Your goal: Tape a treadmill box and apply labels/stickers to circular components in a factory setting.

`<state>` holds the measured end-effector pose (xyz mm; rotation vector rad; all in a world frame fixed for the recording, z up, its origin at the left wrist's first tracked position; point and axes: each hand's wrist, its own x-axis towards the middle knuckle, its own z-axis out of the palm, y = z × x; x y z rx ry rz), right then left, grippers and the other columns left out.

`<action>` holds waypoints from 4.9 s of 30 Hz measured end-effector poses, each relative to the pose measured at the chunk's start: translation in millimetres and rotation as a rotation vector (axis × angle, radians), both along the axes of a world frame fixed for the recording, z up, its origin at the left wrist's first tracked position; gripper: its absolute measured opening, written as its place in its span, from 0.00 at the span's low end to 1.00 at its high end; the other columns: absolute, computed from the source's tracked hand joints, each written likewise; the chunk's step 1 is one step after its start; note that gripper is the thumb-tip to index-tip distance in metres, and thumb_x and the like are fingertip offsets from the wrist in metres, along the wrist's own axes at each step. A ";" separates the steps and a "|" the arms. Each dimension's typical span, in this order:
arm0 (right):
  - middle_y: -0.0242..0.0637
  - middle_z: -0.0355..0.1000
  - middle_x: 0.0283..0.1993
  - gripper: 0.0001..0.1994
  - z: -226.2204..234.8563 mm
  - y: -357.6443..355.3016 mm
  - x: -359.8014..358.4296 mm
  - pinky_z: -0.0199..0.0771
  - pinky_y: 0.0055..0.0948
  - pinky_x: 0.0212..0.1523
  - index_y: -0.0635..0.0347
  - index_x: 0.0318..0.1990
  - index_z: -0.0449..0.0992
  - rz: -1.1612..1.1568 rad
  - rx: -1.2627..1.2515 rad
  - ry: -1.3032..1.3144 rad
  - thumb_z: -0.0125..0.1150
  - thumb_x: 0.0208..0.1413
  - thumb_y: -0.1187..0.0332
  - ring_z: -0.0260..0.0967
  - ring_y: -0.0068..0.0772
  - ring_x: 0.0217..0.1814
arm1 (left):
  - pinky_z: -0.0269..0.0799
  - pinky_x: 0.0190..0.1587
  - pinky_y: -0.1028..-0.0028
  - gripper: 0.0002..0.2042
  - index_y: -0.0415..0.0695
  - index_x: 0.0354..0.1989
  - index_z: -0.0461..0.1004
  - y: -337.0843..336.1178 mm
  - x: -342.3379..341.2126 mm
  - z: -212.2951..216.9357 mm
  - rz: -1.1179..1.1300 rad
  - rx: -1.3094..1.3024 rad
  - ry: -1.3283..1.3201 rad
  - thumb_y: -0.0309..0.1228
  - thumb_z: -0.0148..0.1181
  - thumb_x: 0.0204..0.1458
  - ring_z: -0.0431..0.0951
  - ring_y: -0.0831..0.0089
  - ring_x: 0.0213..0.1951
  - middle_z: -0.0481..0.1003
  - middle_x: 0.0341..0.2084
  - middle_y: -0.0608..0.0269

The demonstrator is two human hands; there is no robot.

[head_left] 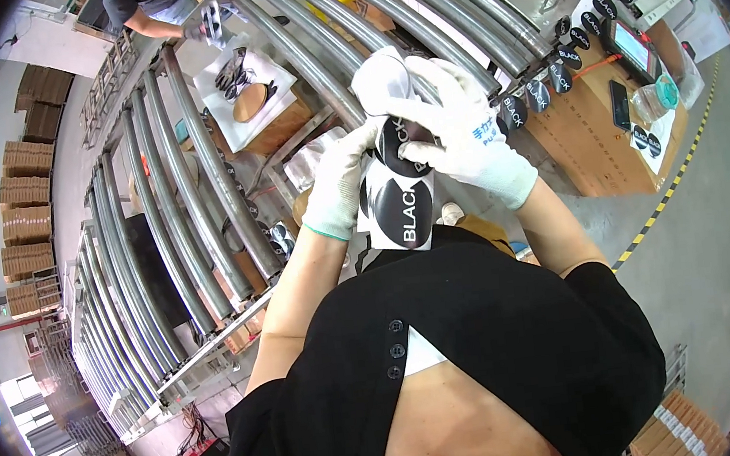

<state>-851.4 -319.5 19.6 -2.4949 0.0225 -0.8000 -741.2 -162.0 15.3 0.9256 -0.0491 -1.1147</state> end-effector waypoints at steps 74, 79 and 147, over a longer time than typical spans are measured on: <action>0.30 0.71 0.43 0.19 -82.7 -15.2 -33.1 0.70 0.22 0.43 0.62 0.50 0.70 0.109 1.741 -0.228 0.59 0.57 0.58 0.66 0.19 0.44 | 0.64 0.33 0.83 0.05 0.41 0.30 0.75 -42.9 -8.8 -9.3 -0.085 0.387 -0.745 0.29 0.59 0.54 0.67 0.86 0.28 0.71 0.25 0.74; 0.31 0.73 0.39 0.10 -68.3 -25.9 -5.2 0.68 0.21 0.45 0.61 0.41 0.74 0.017 1.750 -0.301 0.64 0.51 0.71 0.69 0.20 0.41 | 0.64 0.34 0.83 0.04 0.40 0.31 0.76 -28.2 -5.3 -13.8 -0.017 0.321 -0.712 0.27 0.61 0.52 0.68 0.86 0.28 0.73 0.26 0.74; 0.42 0.67 0.49 0.19 -2.2 31.7 29.0 0.61 0.38 0.58 0.53 0.49 0.75 -0.159 0.300 0.100 0.63 0.46 0.71 0.59 0.38 0.57 | 0.76 0.42 0.75 0.09 0.37 0.41 0.75 22.2 39.3 -23.3 0.059 0.008 0.050 0.28 0.52 0.56 0.79 0.72 0.35 0.78 0.35 0.58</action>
